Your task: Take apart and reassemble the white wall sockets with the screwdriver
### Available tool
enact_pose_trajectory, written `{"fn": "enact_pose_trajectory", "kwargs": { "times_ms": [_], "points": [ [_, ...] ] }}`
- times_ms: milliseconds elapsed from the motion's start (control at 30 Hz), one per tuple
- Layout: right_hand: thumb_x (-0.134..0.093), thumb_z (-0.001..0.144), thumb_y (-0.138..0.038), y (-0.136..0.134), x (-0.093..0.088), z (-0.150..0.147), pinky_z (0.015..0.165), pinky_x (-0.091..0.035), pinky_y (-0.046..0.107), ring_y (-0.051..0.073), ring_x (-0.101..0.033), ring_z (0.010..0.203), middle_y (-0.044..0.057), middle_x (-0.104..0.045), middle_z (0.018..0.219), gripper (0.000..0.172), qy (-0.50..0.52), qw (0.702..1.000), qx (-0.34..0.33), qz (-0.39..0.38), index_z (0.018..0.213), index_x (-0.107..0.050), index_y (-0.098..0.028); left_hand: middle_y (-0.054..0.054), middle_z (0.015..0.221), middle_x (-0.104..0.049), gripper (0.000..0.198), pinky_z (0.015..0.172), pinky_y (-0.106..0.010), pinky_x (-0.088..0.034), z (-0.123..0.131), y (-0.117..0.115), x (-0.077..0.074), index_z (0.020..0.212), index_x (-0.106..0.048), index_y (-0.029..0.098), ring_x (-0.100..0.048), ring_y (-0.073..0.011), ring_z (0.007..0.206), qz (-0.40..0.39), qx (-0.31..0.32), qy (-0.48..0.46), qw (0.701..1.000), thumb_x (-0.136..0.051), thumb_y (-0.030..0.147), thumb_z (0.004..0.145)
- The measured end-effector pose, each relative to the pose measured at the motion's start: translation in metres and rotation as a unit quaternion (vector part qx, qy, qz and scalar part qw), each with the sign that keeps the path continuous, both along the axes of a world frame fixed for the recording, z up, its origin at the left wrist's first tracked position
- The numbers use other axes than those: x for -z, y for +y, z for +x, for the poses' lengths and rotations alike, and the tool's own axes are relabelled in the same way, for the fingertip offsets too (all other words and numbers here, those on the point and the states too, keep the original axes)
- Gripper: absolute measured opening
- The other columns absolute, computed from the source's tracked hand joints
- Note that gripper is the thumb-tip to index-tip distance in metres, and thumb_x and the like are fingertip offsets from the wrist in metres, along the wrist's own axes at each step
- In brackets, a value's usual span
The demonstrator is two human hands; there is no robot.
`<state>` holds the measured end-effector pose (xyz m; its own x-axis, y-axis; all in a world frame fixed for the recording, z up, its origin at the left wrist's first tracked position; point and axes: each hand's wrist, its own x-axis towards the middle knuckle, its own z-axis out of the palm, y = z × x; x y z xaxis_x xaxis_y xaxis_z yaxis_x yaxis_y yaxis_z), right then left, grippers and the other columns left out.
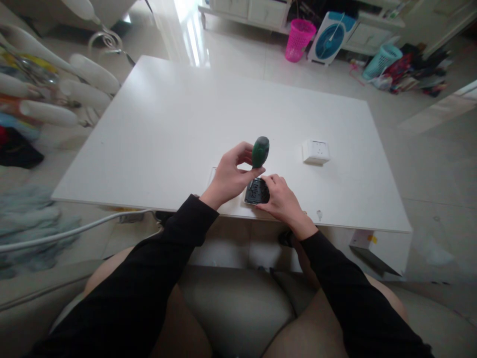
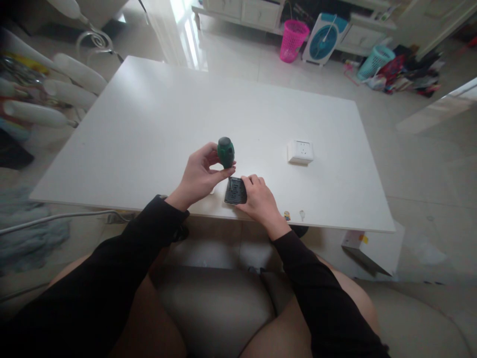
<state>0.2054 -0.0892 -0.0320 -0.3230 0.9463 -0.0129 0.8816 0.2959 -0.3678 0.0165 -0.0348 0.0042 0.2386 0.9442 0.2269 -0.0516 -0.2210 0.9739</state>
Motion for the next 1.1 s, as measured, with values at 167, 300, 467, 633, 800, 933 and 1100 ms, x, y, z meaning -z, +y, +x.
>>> {"fn": "enact_pose_trajectory", "kwargs": {
  "times_ms": [167, 300, 467, 633, 800, 933, 1100],
  "points": [
    [-0.083, 0.079, -0.037, 0.0002, 0.0020, 0.0003, 0.099, -0.053, 0.051, 0.036, -0.055, 0.113, 0.015, -0.059, 0.123, 0.067, 0.002, 1.000, -0.001, 0.000, 0.135, -0.054, -0.019, -0.002, 0.094, -0.072, 0.029, 0.079, -0.028, -0.062, -0.0003, -0.0002, 0.0018, 0.099, -0.061, 0.019, -0.073, -0.0179, 0.094, -0.005, 0.000, 0.009, 1.000, -0.080, 0.023, 0.077],
    [-0.084, 0.078, -0.037, 0.0001, 0.0020, 0.0004, 0.098, -0.053, 0.051, 0.036, -0.056, 0.112, 0.014, -0.059, 0.123, 0.068, -0.002, 1.000, 0.002, 0.002, 0.136, -0.054, -0.020, -0.005, 0.098, -0.072, 0.027, 0.079, -0.031, -0.062, -0.0019, -0.0018, -0.0006, 0.104, -0.062, 0.019, -0.073, -0.0205, 0.098, 0.003, 0.034, 0.015, 0.999, -0.077, 0.025, 0.082],
    [-0.085, 0.078, -0.038, 0.0002, 0.0021, 0.0014, 0.098, -0.053, 0.050, 0.036, -0.056, 0.113, 0.015, -0.059, 0.124, 0.068, -0.008, 1.000, 0.000, -0.001, 0.136, -0.054, -0.019, -0.007, 0.099, -0.070, 0.027, 0.080, -0.033, -0.060, -0.0063, -0.0042, -0.0051, 0.115, -0.060, 0.018, -0.072, -0.0207, 0.098, 0.015, 0.074, 0.044, 0.996, -0.067, 0.024, 0.090],
    [-0.084, 0.078, -0.038, 0.0009, 0.0051, 0.0028, 0.097, -0.053, 0.051, 0.035, -0.056, 0.111, 0.014, -0.059, 0.122, 0.066, -0.002, 1.000, -0.001, -0.001, 0.135, -0.054, -0.021, -0.003, 0.091, -0.064, 0.028, 0.080, -0.035, -0.058, -0.0063, -0.0053, -0.0004, 0.119, -0.055, 0.020, -0.066, -0.0176, 0.086, 0.017, 0.067, 0.068, 0.995, -0.064, 0.025, 0.093],
    [-0.084, 0.078, -0.039, 0.0017, 0.0067, 0.0032, 0.098, -0.053, 0.050, 0.035, -0.057, 0.113, 0.014, -0.060, 0.121, 0.065, 0.001, 1.000, -0.002, -0.009, 0.132, -0.055, -0.020, -0.004, 0.097, -0.059, 0.022, 0.076, -0.034, -0.058, -0.0039, -0.0048, 0.0006, 0.102, -0.057, 0.021, -0.063, -0.0198, 0.093, 0.028, 0.052, 0.085, 0.995, -0.072, 0.031, 0.089],
    [-0.085, 0.077, -0.040, 0.0019, 0.0062, 0.0033, 0.097, -0.054, 0.049, 0.035, -0.058, 0.113, 0.013, -0.060, 0.121, 0.065, 0.002, 1.000, 0.008, -0.020, 0.132, -0.056, -0.021, -0.005, 0.101, -0.060, 0.023, 0.080, -0.034, -0.059, -0.0061, -0.0017, 0.0001, 0.101, -0.057, 0.020, -0.064, -0.0212, 0.101, 0.021, 0.084, 0.061, 0.994, -0.073, 0.027, 0.086],
    [-0.088, 0.075, -0.040, 0.0020, 0.0072, 0.0039, 0.098, -0.053, 0.049, 0.035, -0.058, 0.115, 0.015, -0.061, 0.126, 0.072, 0.006, 1.000, 0.009, -0.022, 0.136, -0.055, -0.019, -0.005, 0.102, -0.064, 0.029, 0.097, -0.042, -0.055, -0.0087, 0.0004, 0.0037, 0.119, -0.054, 0.021, -0.065, -0.0195, 0.102, 0.018, 0.089, 0.034, 0.995, -0.058, 0.018, 0.090]
  ]
}}
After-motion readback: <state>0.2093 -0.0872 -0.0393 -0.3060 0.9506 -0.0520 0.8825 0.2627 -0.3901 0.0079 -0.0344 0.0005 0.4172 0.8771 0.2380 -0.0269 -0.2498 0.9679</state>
